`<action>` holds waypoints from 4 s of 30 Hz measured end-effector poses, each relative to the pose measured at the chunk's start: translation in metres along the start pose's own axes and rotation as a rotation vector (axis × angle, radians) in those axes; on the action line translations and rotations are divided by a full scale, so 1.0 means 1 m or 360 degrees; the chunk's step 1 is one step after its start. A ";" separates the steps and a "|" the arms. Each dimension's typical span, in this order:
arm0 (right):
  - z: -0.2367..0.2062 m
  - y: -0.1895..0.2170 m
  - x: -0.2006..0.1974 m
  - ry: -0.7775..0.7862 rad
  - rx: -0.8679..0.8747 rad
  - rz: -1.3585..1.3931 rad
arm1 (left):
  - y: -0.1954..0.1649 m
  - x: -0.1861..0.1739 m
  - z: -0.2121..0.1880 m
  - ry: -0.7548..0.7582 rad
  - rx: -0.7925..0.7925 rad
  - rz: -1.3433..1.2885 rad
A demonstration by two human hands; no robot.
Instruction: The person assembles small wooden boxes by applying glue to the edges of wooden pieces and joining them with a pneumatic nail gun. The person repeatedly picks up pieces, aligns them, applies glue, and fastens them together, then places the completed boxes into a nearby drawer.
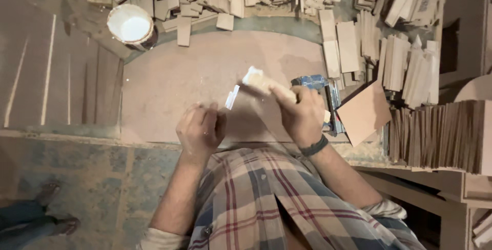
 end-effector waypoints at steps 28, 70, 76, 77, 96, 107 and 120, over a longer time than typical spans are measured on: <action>0.023 0.131 0.263 0.1486 0.0445 0.2175 | 0.200 0.015 -0.093 0.0180 -0.1042 -0.0589; -0.281 -0.380 -0.026 -0.0163 0.1338 -0.0217 | 0.013 0.202 -0.101 0.1116 0.0031 0.0161; -0.279 -0.374 -0.037 -0.1026 0.1706 0.2079 | 0.003 0.189 -0.103 0.1047 0.0116 0.0187; -0.267 -0.364 -0.034 -0.1053 0.1526 0.2418 | 0.002 0.185 -0.101 0.1006 0.0132 0.0181; -0.094 -0.109 0.157 0.0660 0.0072 0.1017 | 0.075 0.132 -0.104 0.0660 -0.0816 0.0355; -0.091 -0.105 0.165 0.0712 0.0215 0.1107 | 0.079 0.134 -0.097 0.0733 -0.0594 0.0166; -0.089 -0.105 0.162 0.0659 0.0221 0.1001 | 0.084 0.146 -0.087 0.0828 -0.0513 0.0160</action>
Point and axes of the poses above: each hand's wrist, its own z-axis towards the middle knuckle, its own x-axis out of the palm, y = z × x, the point moved 5 cm from there along z, towards the middle knuckle, and after that the axes turned 3 degrees about x, right-handed, at the moved point
